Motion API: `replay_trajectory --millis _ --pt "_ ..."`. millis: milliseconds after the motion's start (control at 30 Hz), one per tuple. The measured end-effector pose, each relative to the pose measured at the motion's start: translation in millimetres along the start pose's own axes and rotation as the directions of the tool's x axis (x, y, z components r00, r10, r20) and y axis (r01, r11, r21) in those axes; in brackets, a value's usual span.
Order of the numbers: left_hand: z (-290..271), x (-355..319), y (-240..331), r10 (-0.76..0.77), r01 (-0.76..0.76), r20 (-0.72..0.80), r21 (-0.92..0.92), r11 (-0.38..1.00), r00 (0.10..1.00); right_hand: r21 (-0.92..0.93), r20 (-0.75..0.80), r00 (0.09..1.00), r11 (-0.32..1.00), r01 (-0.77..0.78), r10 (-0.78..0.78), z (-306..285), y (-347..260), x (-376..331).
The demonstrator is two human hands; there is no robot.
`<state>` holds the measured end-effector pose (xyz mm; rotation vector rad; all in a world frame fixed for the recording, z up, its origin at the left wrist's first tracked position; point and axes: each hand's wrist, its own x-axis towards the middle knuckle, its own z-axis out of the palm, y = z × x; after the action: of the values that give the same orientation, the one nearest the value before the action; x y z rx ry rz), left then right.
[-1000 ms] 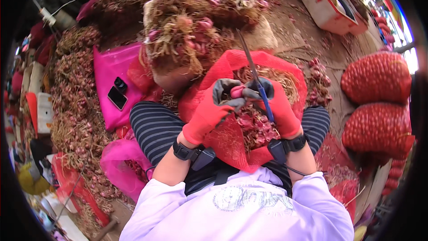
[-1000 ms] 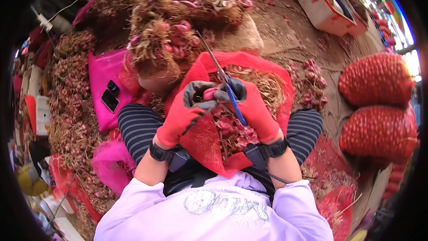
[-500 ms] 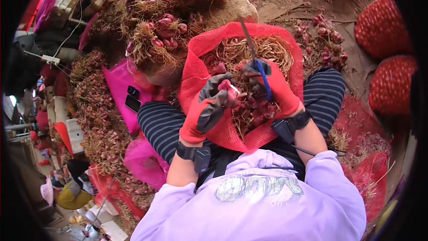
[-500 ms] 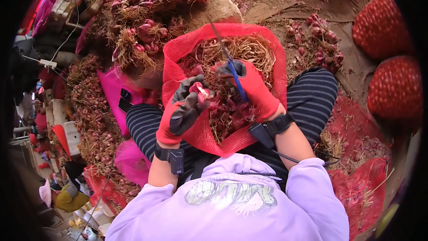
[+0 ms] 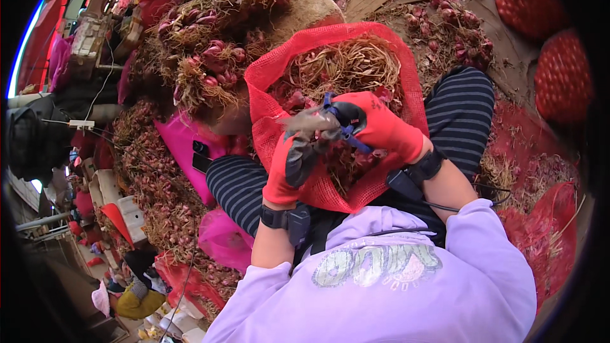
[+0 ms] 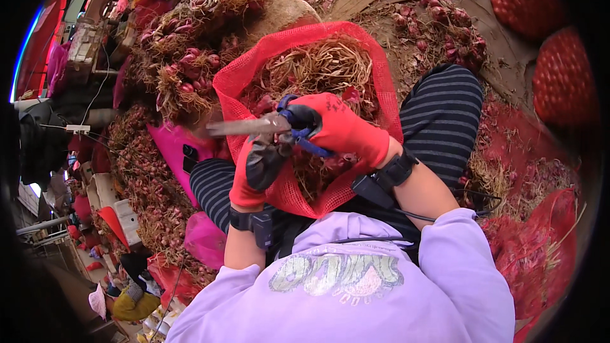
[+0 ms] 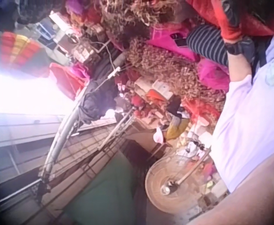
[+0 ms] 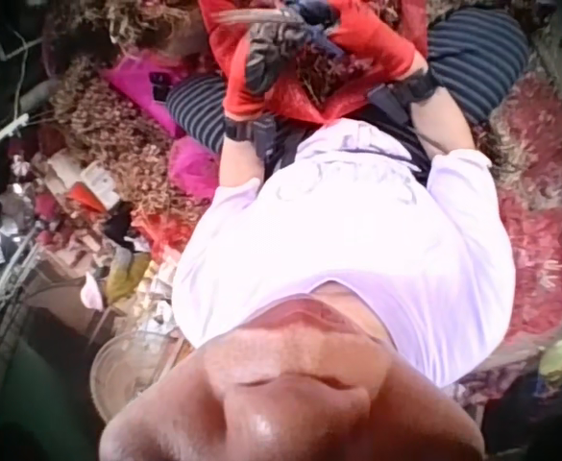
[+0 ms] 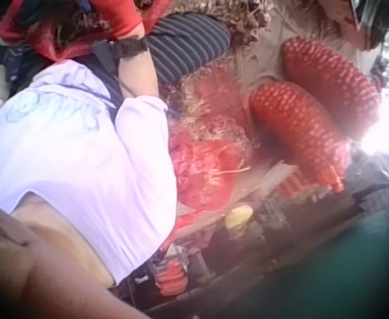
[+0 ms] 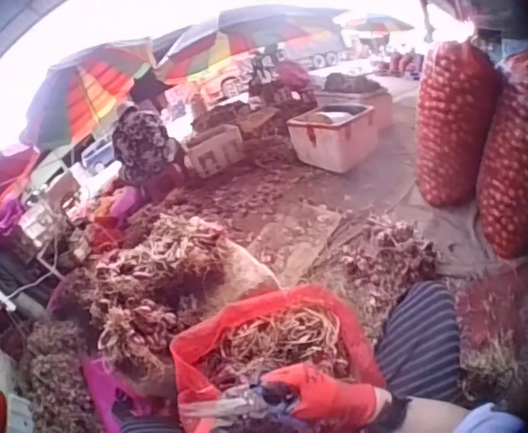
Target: The recorder is using scissors to trim the roots and stems from small red onions.
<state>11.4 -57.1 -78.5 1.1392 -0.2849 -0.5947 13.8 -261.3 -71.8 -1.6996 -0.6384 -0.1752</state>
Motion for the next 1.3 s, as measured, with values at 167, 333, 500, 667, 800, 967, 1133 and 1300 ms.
replay_trajectory --millis 167,333,500,667,800,967,1133,1300 --pt "23 4 4 -0.284 0.323 0.160 -0.579 0.749 0.945 0.770 0.225 0.736 0.346 -0.536 0.639 3 -9 -4" --pt "22 -2 -10 -0.256 0.142 -0.187 -0.469 0.871 0.948 0.866 0.032 0.761 0.362 -0.345 0.648 17 28 -20" --pt "18 7 3 -0.041 0.056 -0.394 0.027 0.998 0.918 0.817 0.007 0.849 0.487 -0.309 0.528 3 3 -11" --pt "27 7 2 0.116 -0.060 -0.394 0.152 0.987 0.912 0.379 -0.237 0.836 0.839 -0.389 0.495 23 -1 -7" --pt "26 5 2 0.089 -0.025 -0.401 0.161 0.987 0.912 0.368 -0.290 0.842 0.865 -0.341 0.456 30 -1 -7" --pt "27 7 3 -0.009 0.040 -0.449 0.060 0.997 0.893 0.440 -0.331 0.823 0.847 -0.298 0.461 25 2 -5" --pt "25 6 -5 0.149 -0.042 -0.363 0.286 0.957 0.920 -0.016 -0.359 0.892 0.953 -0.302 0.276 22 12 -7" --pt "8 10 -2 0.077 -0.090 -0.383 -0.015 0.996 0.920 0.736 0.260 0.828 0.453 -0.503 0.497 0 -2 -10"
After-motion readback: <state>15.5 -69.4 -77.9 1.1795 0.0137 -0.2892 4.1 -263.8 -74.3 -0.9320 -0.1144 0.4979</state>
